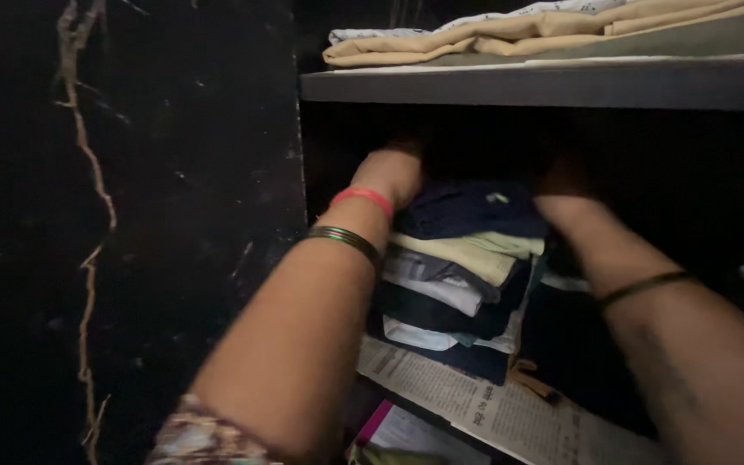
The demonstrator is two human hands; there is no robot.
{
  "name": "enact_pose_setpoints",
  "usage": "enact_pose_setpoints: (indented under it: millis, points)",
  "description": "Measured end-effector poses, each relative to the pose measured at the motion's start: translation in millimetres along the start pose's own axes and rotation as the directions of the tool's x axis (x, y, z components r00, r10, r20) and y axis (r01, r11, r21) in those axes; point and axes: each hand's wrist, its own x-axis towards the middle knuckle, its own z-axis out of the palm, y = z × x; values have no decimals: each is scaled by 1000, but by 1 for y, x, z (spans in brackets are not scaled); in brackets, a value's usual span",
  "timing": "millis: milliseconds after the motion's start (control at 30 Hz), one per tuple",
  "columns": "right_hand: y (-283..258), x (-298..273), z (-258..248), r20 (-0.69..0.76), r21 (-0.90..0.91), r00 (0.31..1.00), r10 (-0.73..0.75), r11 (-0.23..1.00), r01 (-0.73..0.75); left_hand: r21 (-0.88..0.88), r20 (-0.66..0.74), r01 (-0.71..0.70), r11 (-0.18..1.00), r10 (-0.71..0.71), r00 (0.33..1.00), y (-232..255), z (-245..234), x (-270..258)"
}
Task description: The person folds various garments including jeans, shirts, and pants on a bed and then places them into a wardrobe. The person handles each item individually, folding them neatly before stacking them on shelves inside the wardrobe.
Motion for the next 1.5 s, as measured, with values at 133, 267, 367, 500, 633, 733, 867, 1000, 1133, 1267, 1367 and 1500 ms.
enact_pose_setpoints:
  millis: [133, 267, 367, 500, 633, 733, 867, 1000, 1133, 1267, 1367, 1500]
  points:
    - [-10, -30, 0, 40, -33, 991, 125, 992, -124, 140, 276, 157, 978, -191, 942, 0, 4, -8]
    - [-53, -59, -21, 18, -23, 984, 175, 984, -174, -163, -9, 278, 947, -283, 959, 26, -34, -55]
    - [-88, -92, -39, -5, -10, 978, 209, 978, -209, -372, -273, 111, 922, -223, 936, 51, -56, -111]
    - [-137, -119, -45, -72, 122, 984, -163, 978, 171, -162, -467, -447, 880, 331, 820, 71, -68, -169]
    - [-167, -134, -34, -13, -101, 929, -370, 925, 367, -225, -317, -301, 927, 222, 922, 67, -71, -169]
    - [-173, -133, -28, -36, -163, 910, -414, 900, 403, -86, -273, -208, 974, 178, 946, 60, -67, -157]
    - [-169, -136, -21, -40, -158, 914, -403, 906, 392, -127, -363, -170, 977, 113, 925, 51, -57, -154]
    - [-164, -143, -16, -44, -214, 906, -420, 890, 402, -209, -403, -247, 946, 147, 904, 49, -50, -171]
    - [-163, -146, -13, -105, -173, 901, -420, 900, 400, -247, -314, -206, 947, 123, 941, 52, -55, -176]
    - [-164, -144, -17, -130, -150, 927, -350, 932, 331, -216, -312, -217, 952, 144, 939, 61, -60, -186]
    - [-164, -145, -19, -131, -148, 938, -320, 942, 300, -246, -258, -192, 950, 127, 958, 65, -63, -201]
    - [-162, -149, -14, -164, -178, 926, -340, 934, 311, -231, -245, -194, 953, 136, 960, 67, -67, -216]
